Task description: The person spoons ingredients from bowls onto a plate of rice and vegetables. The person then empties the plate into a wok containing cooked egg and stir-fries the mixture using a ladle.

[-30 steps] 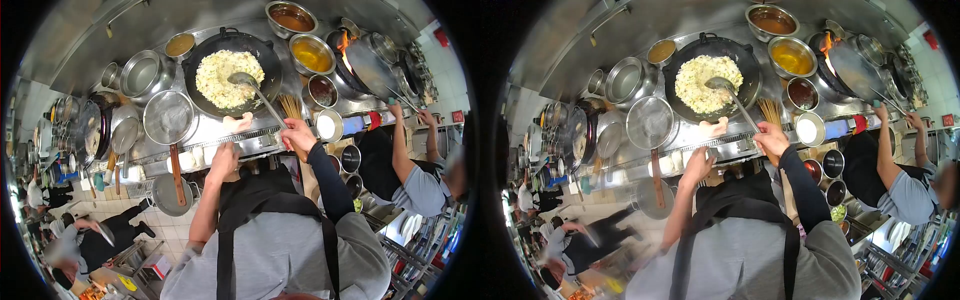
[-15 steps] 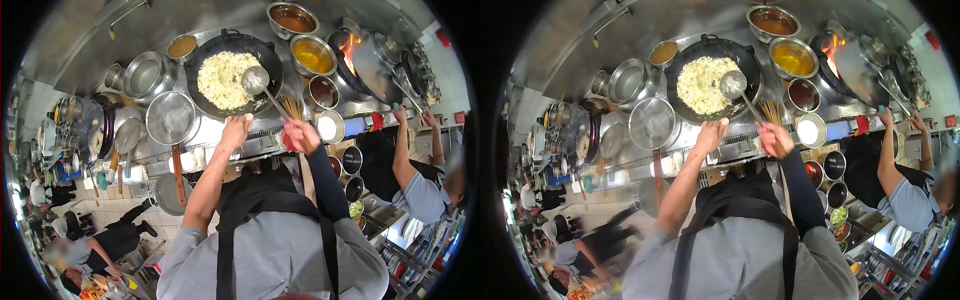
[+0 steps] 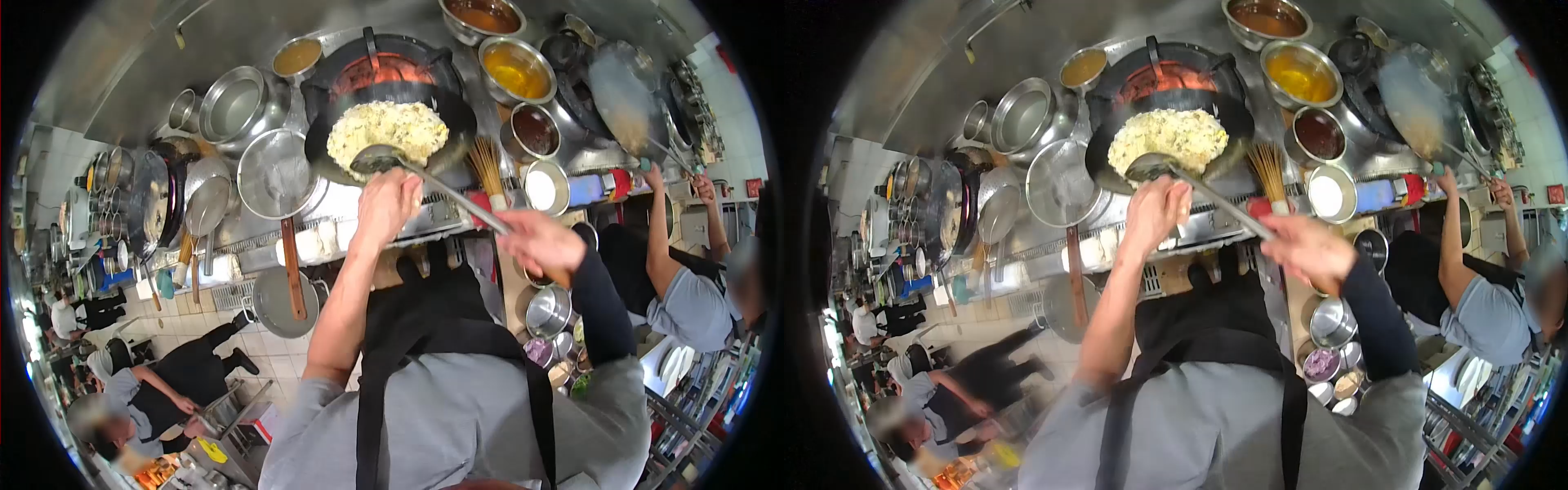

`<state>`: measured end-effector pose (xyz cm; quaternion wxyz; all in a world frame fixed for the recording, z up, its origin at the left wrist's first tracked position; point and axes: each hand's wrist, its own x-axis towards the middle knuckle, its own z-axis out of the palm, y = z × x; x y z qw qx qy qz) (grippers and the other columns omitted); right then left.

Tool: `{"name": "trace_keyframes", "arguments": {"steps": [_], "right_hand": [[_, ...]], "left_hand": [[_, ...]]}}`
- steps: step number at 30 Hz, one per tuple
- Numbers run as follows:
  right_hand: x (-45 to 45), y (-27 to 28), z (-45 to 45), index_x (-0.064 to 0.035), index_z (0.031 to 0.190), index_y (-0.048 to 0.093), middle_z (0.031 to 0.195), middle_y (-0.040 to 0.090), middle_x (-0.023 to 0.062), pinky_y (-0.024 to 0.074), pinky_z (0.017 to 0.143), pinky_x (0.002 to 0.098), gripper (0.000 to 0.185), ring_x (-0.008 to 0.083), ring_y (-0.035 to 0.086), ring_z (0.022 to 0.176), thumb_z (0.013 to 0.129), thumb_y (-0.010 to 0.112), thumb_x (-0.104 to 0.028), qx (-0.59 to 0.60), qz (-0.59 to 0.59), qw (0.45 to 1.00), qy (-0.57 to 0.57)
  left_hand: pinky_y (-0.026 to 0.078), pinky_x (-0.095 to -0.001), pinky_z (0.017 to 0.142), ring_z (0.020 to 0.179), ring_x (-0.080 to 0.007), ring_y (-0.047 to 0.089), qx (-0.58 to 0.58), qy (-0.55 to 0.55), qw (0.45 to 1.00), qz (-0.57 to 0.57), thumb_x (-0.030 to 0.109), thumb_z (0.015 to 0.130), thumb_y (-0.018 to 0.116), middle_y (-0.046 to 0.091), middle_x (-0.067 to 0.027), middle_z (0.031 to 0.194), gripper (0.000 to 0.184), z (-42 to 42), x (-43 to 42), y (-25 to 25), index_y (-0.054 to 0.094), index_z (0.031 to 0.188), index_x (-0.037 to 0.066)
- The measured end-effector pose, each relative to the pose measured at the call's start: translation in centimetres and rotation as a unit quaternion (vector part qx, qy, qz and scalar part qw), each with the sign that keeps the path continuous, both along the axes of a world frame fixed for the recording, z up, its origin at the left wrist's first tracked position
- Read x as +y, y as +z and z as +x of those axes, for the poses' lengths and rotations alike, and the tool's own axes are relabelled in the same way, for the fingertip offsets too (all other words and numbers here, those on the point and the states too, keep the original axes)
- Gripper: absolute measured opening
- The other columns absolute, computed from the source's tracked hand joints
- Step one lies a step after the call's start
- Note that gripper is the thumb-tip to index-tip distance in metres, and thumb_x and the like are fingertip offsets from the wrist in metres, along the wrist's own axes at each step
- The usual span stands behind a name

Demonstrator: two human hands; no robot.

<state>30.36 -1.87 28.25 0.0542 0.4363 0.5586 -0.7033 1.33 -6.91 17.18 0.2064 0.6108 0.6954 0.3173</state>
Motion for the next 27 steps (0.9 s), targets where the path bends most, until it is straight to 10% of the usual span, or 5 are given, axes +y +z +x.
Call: {"name": "trace_keyframes", "arguments": {"steps": [4, 9, 16, 19, 27], "right_hand": [[3.3, -9.1, -4.0, 0.0043, 0.135, 0.057, 0.066, 0.054, 0.0009, 0.0391, 0.039, 0.0297, 0.037, 0.0094, 0.048, 0.044, 0.102, 0.059, -0.011, 0.019, 0.128, 0.990, -0.060], [-1.7, -11.1, -4.2, 0.0060, 0.145, 0.051, 0.128, 0.068, 0.0250, 0.0501, 0.102, 0.0378, 0.049, 0.0335, 0.068, 0.117, 0.100, 0.064, -0.008, 0.060, 0.360, 0.925, -0.108], [-9.8, -25.3, 2.8, -0.0114, 0.163, 0.033, 0.101, 0.071, 0.0271, 0.0555, 0.071, 0.0534, 0.068, 0.0489, 0.067, 0.078, 0.101, 0.061, -0.018, -0.101, 0.506, 0.855, -0.046], [-7.5, -19.9, 4.1, -0.0138, 0.163, 0.032, 0.092, 0.071, 0.0260, 0.0550, 0.067, 0.0549, 0.068, 0.0461, 0.068, 0.072, 0.101, 0.058, -0.020, -0.192, 0.496, 0.847, 0.022], [10.0, -24.9, -12.7, 0.0028, 0.148, 0.044, 0.088, 0.070, 0.0326, 0.0541, 0.079, 0.0573, 0.058, 0.0497, 0.069, 0.087, 0.096, 0.057, -0.017, -0.122, 0.507, 0.853, -0.011]], "left_hand": [[0.051, -0.0560, 0.079, 0.084, -0.0461, 0.064, 0.088, -0.017, 0.996, -0.019, 0.032, 0.105, 0.057, 0.067, -0.0254, 0.080, 0.036, 3.0, -2.1, -10.3, 0.065, 0.089, 0.001], [0.048, -0.0549, 0.087, 0.090, -0.0452, 0.063, 0.043, -0.049, 0.997, -0.038, 0.032, 0.106, 0.056, 0.067, -0.0253, 0.084, 0.036, 3.2, -6.7, -11.2, 0.063, 0.087, 0.002], [0.048, -0.0506, 0.084, 0.083, -0.0451, 0.061, 0.056, -0.032, 0.996, 0.060, 0.031, 0.105, 0.058, 0.066, -0.0219, 0.080, 0.036, -1.6, 2.0, -9.6, 0.061, 0.082, 0.004], [0.047, -0.0507, 0.085, 0.084, -0.0446, 0.062, 0.049, -0.059, 0.997, -0.002, 0.031, 0.104, 0.058, 0.067, -0.0230, 0.083, 0.036, -2.7, 3.1, -10.5, 0.061, 0.083, 0.003], [0.047, -0.0515, 0.088, 0.087, -0.0454, 0.062, 0.056, -0.052, 0.997, -0.002, 0.034, 0.106, 0.056, 0.069, -0.0240, 0.085, 0.037, -3.3, 4.1, -12.9, 0.062, 0.084, 0.004]]}}
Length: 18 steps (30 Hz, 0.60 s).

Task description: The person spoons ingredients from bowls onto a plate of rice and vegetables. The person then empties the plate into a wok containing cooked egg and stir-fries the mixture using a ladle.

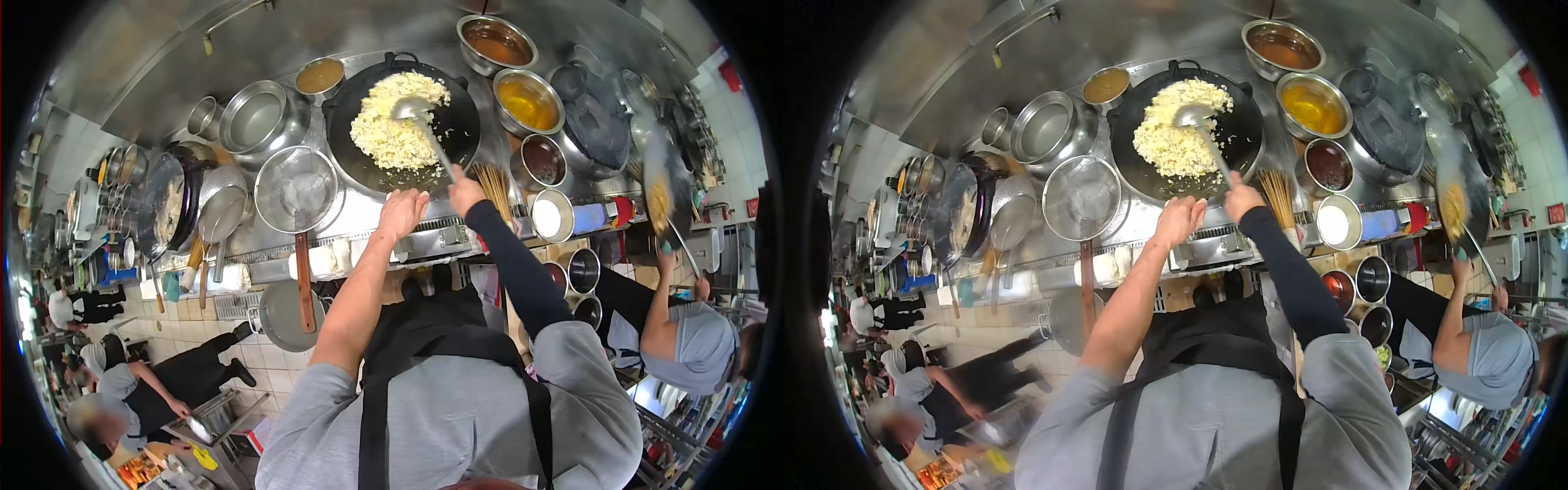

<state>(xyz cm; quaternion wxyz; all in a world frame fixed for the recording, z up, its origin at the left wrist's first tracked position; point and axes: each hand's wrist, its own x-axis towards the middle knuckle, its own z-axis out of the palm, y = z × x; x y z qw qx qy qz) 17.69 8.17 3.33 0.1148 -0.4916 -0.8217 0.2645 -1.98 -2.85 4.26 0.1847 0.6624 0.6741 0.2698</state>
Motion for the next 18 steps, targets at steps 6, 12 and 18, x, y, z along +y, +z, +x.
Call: {"name": "trace_keyframes", "arguments": {"steps": [6, 12, 18], "right_hand": [[-5.3, 8.2, 5.8, 0.0037, 0.143, 0.047, 0.091, 0.071, 0.0316, 0.0541, 0.079, 0.0576, 0.053, 0.0488, 0.069, 0.087, 0.093, 0.058, -0.013, -0.103, -0.057, 0.987, 0.105], [1.4, 1.3, 1.0, 0.0062, 0.137, 0.052, 0.083, 0.071, 0.0274, 0.0562, 0.076, 0.0546, 0.048, 0.0471, 0.070, 0.080, 0.095, 0.057, -0.017, -0.045, 0.031, 0.997, 0.048], [-6.1, 5.2, 3.8, 0.0039, 0.145, 0.046, 0.098, 0.070, 0.0314, 0.0552, 0.082, 0.0503, 0.053, 0.0474, 0.069, 0.091, 0.098, 0.061, -0.016, 0.117, -0.010, 0.980, 0.162]], "left_hand": [[0.048, -0.0524, 0.086, 0.088, -0.0465, 0.061, -0.003, 0.017, 1.000, -0.001, 0.034, 0.105, 0.058, 0.070, -0.0242, 0.086, 0.037, 0.4, -0.2, 0.5, 0.062, 0.084, 0.003], [0.049, -0.0540, 0.090, 0.093, -0.0461, 0.063, 0.008, 0.013, 0.999, -0.032, 0.036, 0.106, 0.053, 0.071, -0.0246, 0.090, 0.042, 0.4, 0.1, 0.1, 0.067, 0.088, 0.002], [0.048, -0.0563, 0.084, 0.087, -0.0495, 0.063, 0.004, 0.050, 0.997, 0.056, 0.033, 0.103, 0.058, 0.070, -0.0268, 0.087, 0.038, 1.8, -0.3, -1.1, 0.067, 0.088, 0.000]]}}
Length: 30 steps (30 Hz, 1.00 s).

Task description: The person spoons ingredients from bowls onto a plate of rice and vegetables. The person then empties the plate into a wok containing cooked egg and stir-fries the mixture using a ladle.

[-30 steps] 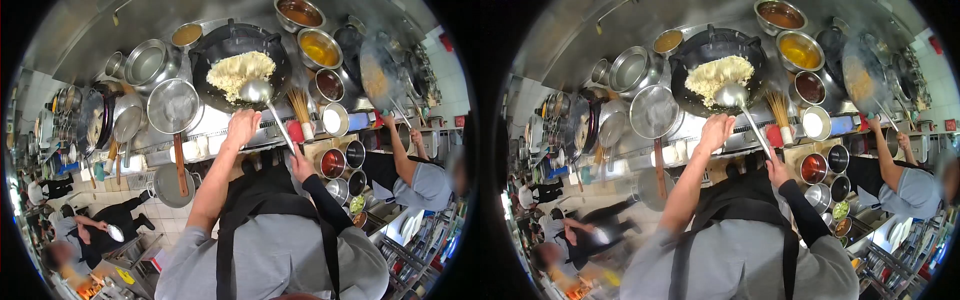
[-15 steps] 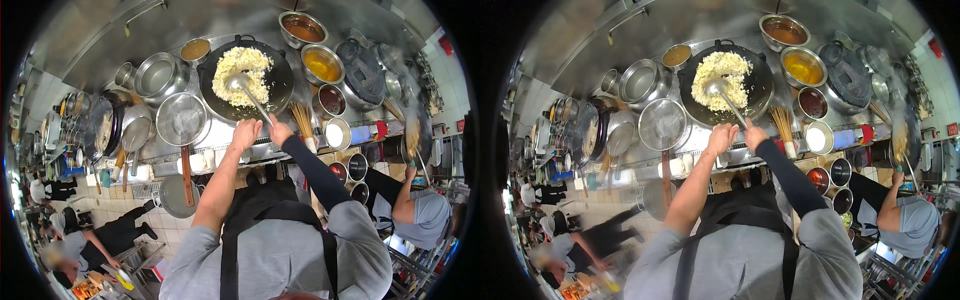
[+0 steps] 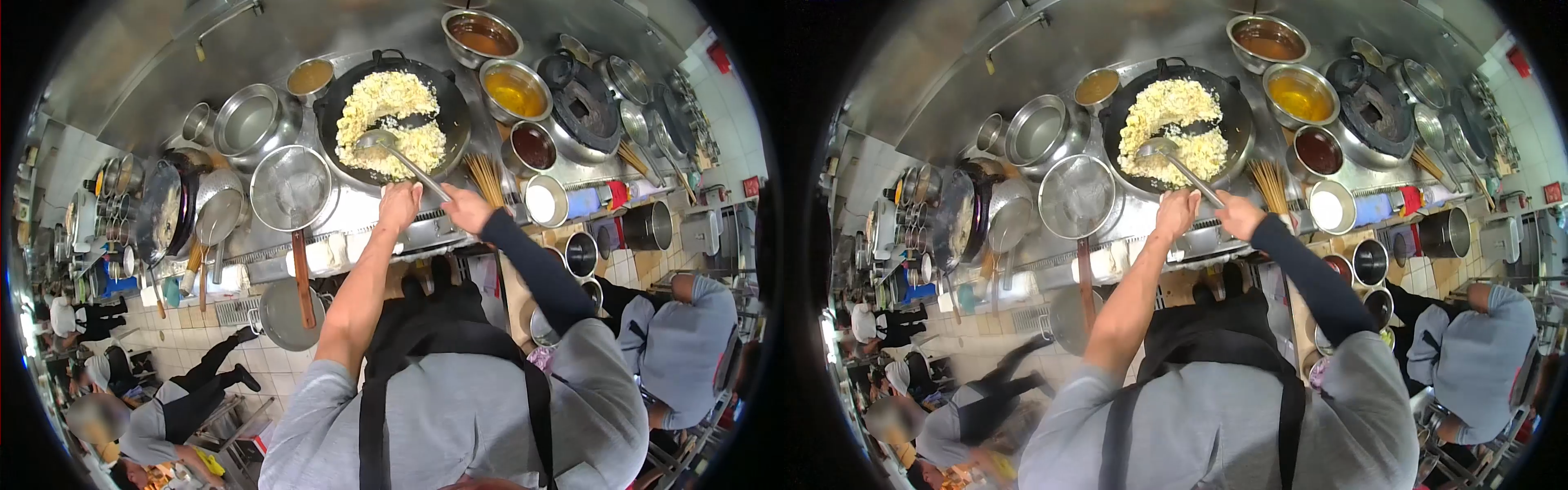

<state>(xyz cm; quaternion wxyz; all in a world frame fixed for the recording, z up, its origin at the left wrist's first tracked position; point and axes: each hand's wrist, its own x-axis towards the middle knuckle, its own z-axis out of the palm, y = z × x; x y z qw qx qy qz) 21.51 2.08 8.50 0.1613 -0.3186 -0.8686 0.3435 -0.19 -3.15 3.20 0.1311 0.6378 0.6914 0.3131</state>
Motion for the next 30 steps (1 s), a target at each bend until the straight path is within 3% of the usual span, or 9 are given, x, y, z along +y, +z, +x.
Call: {"name": "trace_keyframes", "arguments": {"steps": [2, 4, 7, 14, 17, 19, 23, 27, 30], "right_hand": [[-2.6, 5.1, 4.1, -0.0015, 0.143, 0.051, 0.091, 0.070, 0.0237, 0.0569, 0.067, 0.0447, 0.044, 0.0390, 0.070, 0.075, 0.103, 0.059, -0.016, 0.092, 0.091, 0.991, 0.040], [-4.5, 19.5, 6.2, -0.0088, 0.142, 0.055, 0.079, 0.060, 0.0077, 0.0475, 0.045, 0.0313, 0.035, 0.0183, 0.060, 0.052, 0.108, 0.054, -0.018, -0.082, -0.435, 0.896, -0.040], [-1.7, 20.4, 8.9, -0.0137, 0.154, 0.045, 0.069, 0.047, -0.0030, 0.0394, 0.037, 0.0234, 0.045, 0.0049, 0.044, 0.043, 0.110, 0.053, -0.019, -0.076, -0.629, 0.770, -0.076], [-0.2, 3.2, 5.0, 0.0016, 0.143, 0.054, 0.102, 0.071, 0.0303, 0.0544, 0.074, 0.0516, 0.050, 0.0495, 0.069, 0.081, 0.100, 0.063, -0.021, -0.022, -0.006, 0.997, -0.079], [-4.3, 7.7, 5.6, -0.0049, 0.150, 0.049, 0.088, 0.071, 0.0149, 0.0487, 0.054, 0.0406, 0.051, 0.0298, 0.063, 0.058, 0.105, 0.061, -0.024, -0.010, -0.198, 0.972, -0.123], [-4.6, 10.3, 6.3, -0.0137, 0.157, 0.041, 0.079, 0.059, -0.0001, 0.0364, 0.043, 0.0269, 0.051, 0.0107, 0.044, 0.049, 0.110, 0.055, -0.028, 0.122, -0.588, 0.785, -0.149], [-3.7, 14.8, 5.1, -0.0092, 0.166, 0.022, 0.150, 0.049, 0.0256, 0.0498, 0.075, 0.0276, 0.103, 0.0229, 0.059, 0.112, 0.095, 0.052, -0.077, 0.520, -0.645, 0.551, -0.093], [2.5, 13.2, 0.2, -0.0037, 0.125, 0.066, 0.112, 0.060, 0.0037, 0.0501, 0.080, 0.0304, 0.034, 0.0158, 0.062, 0.092, 0.095, 0.078, -0.012, 0.276, -0.155, 0.941, -0.121], [12.4, 11.5, -8.6, -0.0059, 0.071, 0.061, 0.065, 0.063, 0.0023, 0.0481, 0.063, 0.0315, 0.040, 0.0160, 0.062, 0.063, 0.096, 0.075, -0.034, 0.261, -0.025, 0.938, -0.225]], "left_hand": [[0.049, -0.0549, 0.081, 0.083, -0.0474, 0.063, -0.007, 0.013, 0.999, -0.043, 0.031, 0.103, 0.060, 0.069, -0.0261, 0.083, 0.035, 1.3, -2.2, 4.8, 0.067, 0.087, 0.000], [0.051, -0.0555, 0.077, 0.081, -0.0472, 0.064, -0.054, 0.000, 0.998, -0.011, 0.030, 0.102, 0.060, 0.068, -0.0254, 0.081, 0.036, 1.6, -4.5, 11.8, 0.067, 0.084, 0.000], [0.051, -0.0558, 0.073, 0.080, -0.0472, 0.065, -0.071, -0.010, 0.997, -0.020, 0.028, 0.102, 0.061, 0.067, -0.0269, 0.079, 0.034, 0.9, -4.4, 14.3, 0.065, 0.084, 0.000], [0.052, -0.0584, 0.079, 0.087, -0.0493, 0.065, -0.014, -0.048, 0.996, -0.078, 0.034, 0.106, 0.056, 0.068, -0.0285, 0.085, 0.036, 4.4, -9.0, -1.6, 0.061, 0.097, 0.000], [0.051, -0.0561, 0.082, 0.087, -0.0475, 0.065, -0.010, -0.067, 0.993, -0.100, 0.033, 0.105, 0.057, 0.068, -0.0273, 0.084, 0.033, 4.4, -10.8, 2.5, 0.062, 0.092, 0.002], [0.050, -0.0553, 0.083, 0.087, -0.0471, 0.065, -0.010, -0.054, 0.995, -0.082, 0.033, 0.105, 0.057, 0.069, -0.0258, 0.084, 0.034, 2.7, -7.1, 5.5, 0.062, 0.091, 0.003], [0.048, -0.0543, 0.088, 0.089, -0.0480, 0.063, -0.034, -0.061, 0.994, -0.084, 0.038, 0.106, 0.055, 0.069, -0.0243, 0.085, 0.038, -0.6, -2.0, 4.0, 0.062, 0.091, 0.003], [0.050, -0.0550, 0.087, 0.092, -0.0465, 0.063, -0.033, -0.045, 0.990, -0.129, 0.039, 0.107, 0.052, 0.071, -0.0247, 0.088, 0.042, -0.9, 0.7, 2.3, 0.065, 0.090, 0.002], [0.050, -0.0536, 0.089, 0.093, -0.0463, 0.063, -0.023, -0.022, 0.994, -0.103, 0.037, 0.106, 0.053, 0.071, -0.0244, 0.088, 0.040, -0.3, 1.4, 0.8, 0.064, 0.090, 0.003]]}}
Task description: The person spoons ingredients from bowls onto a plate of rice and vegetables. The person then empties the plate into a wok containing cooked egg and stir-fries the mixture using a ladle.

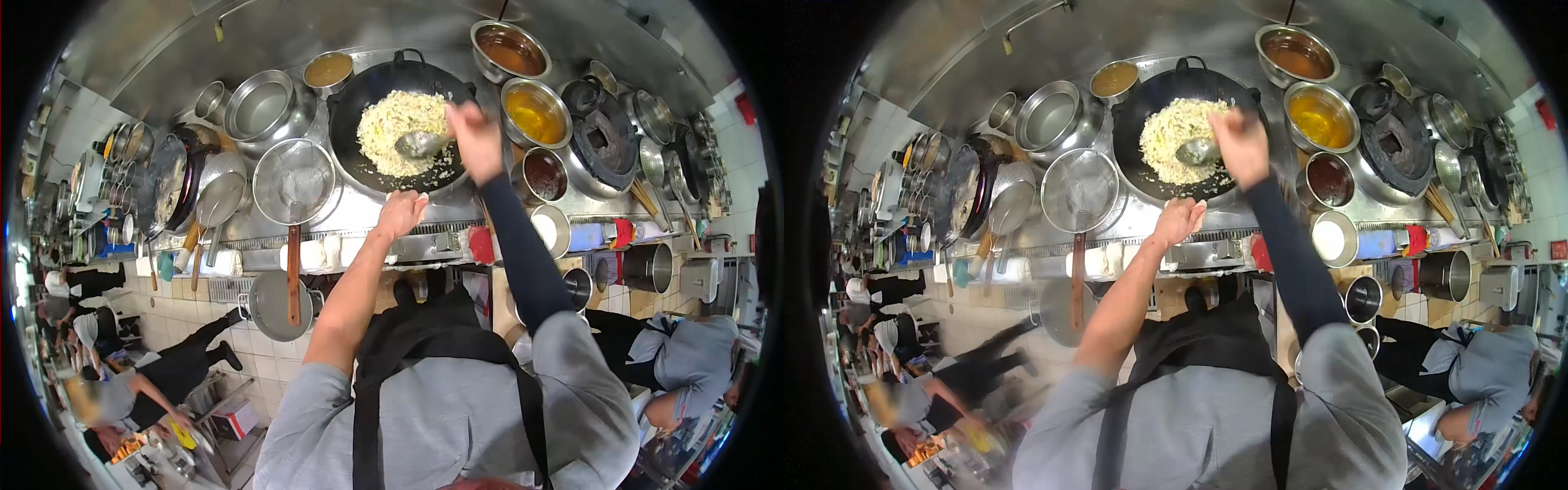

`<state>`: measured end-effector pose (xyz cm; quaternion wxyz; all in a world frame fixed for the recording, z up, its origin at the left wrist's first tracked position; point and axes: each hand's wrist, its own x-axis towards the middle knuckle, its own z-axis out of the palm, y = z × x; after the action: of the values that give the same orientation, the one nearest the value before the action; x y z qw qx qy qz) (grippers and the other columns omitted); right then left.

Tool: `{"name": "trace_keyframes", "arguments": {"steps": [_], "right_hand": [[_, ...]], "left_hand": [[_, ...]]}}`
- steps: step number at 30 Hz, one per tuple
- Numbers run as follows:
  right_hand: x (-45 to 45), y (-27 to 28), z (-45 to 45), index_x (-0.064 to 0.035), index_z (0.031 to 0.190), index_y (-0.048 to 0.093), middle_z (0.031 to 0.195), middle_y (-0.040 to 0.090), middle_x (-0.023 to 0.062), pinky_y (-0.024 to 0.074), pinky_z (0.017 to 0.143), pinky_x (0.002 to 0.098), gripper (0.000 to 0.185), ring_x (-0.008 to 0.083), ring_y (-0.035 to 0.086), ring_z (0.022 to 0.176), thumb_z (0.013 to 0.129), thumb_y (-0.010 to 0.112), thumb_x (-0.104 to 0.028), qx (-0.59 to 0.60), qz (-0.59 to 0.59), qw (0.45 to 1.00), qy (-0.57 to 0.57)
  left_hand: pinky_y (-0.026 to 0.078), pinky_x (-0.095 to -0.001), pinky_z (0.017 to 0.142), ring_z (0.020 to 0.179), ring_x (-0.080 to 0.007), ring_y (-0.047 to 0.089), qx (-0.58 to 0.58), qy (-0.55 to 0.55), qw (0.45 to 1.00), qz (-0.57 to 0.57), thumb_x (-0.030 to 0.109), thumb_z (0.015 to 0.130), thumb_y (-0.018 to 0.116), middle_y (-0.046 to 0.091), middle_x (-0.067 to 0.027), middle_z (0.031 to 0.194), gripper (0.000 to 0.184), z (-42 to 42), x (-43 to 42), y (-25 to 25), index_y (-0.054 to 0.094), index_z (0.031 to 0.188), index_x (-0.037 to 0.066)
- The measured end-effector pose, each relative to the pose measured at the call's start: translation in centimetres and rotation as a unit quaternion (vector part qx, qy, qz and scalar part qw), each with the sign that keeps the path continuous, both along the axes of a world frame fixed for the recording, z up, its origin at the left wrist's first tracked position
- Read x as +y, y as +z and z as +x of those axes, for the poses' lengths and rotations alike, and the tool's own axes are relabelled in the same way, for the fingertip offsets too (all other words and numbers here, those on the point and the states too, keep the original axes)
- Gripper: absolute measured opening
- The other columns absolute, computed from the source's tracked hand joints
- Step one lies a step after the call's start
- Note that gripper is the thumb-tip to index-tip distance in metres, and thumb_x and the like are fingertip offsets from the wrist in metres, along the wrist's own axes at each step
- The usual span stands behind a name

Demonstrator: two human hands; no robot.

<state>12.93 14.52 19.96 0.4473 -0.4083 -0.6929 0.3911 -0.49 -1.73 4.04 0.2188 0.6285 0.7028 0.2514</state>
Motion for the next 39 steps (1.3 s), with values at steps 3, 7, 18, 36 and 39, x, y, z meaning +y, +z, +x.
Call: {"name": "trace_keyframes", "arguments": {"steps": [3, 7, 18, 36, 39], "right_hand": [[8.6, 6.9, -5.3, -0.0086, 0.065, 0.053, 0.056, 0.053, -0.0005, 0.0401, 0.047, 0.0297, 0.045, 0.0129, 0.052, 0.047, 0.097, 0.075, -0.030, 0.195, -0.090, 0.977, -0.003], [10.5, 9.1, -5.7, -0.0102, 0.064, 0.050, 0.053, 0.047, -0.0029, 0.0341, 0.043, 0.0273, 0.046, 0.0108, 0.046, 0.043, 0.097, 0.076, -0.029, 0.278, -0.011, 0.958, 0.072], [10.2, 1.0, -12.0, -0.0103, 0.065, 0.051, 0.056, 0.049, -0.0043, 0.0381, 0.048, 0.0302, 0.045, 0.0072, 0.047, 0.048, 0.098, 0.075, -0.029, 0.113, 0.083, 0.976, 0.167], [10.6, 0.5, -13.6, -0.0114, 0.069, 0.052, 0.057, 0.049, -0.0039, 0.0336, 0.043, 0.0275, 0.038, 0.0089, 0.044, 0.044, 0.096, 0.077, -0.018, 0.187, -0.077, 0.965, 0.166], [15.8, 2.9, -12.4, -0.0128, 0.079, 0.061, 0.059, 0.052, -0.0061, 0.0316, 0.042, 0.0255, 0.024, 0.0075, 0.044, 0.042, 0.092, 0.081, -0.015, 0.137, 0.010, 0.991, 0.004]], "left_hand": [[0.047, -0.0526, 0.099, 0.113, -0.0447, 0.057, 0.039, 0.059, 0.995, 0.076, 0.026, 0.103, 0.059, 0.065, -0.0233, 0.121, 0.026, 1.7, -1.2, -0.7, 0.067, 0.107, 0.001], [0.044, -0.0502, 0.108, 0.125, -0.0482, 0.052, 0.064, 0.171, 0.971, 0.156, 0.010, 0.097, 0.065, 0.055, -0.0241, 0.135, 0.035, 4.8, -6.4, 3.5, 0.060, 0.128, -0.003], [0.056, -0.0498, 0.080, 0.096, -0.0427, 0.073, -0.102, 0.499, 0.761, -0.403, 0.017, 0.084, 0.065, 0.075, -0.0257, 0.096, 0.023, 2.7, -48.1, -21.6, 0.077, 0.093, -0.001], [0.060, -0.0429, 0.075, 0.093, -0.0288, 0.069, -0.484, 0.503, 0.668, -0.257, 0.012, 0.095, 0.056, 0.065, -0.0139, 0.105, 0.030, -8.0, -42.1, -20.2, 0.060, 0.121, -0.003], [0.061, -0.0438, 0.078, 0.097, -0.0304, 0.070, -0.469, 0.520, 0.666, -0.257, 0.012, 0.097, 0.055, 0.065, -0.0160, 0.110, 0.031, -7.3, -41.9, -18.1, 0.058, 0.123, -0.004]]}}
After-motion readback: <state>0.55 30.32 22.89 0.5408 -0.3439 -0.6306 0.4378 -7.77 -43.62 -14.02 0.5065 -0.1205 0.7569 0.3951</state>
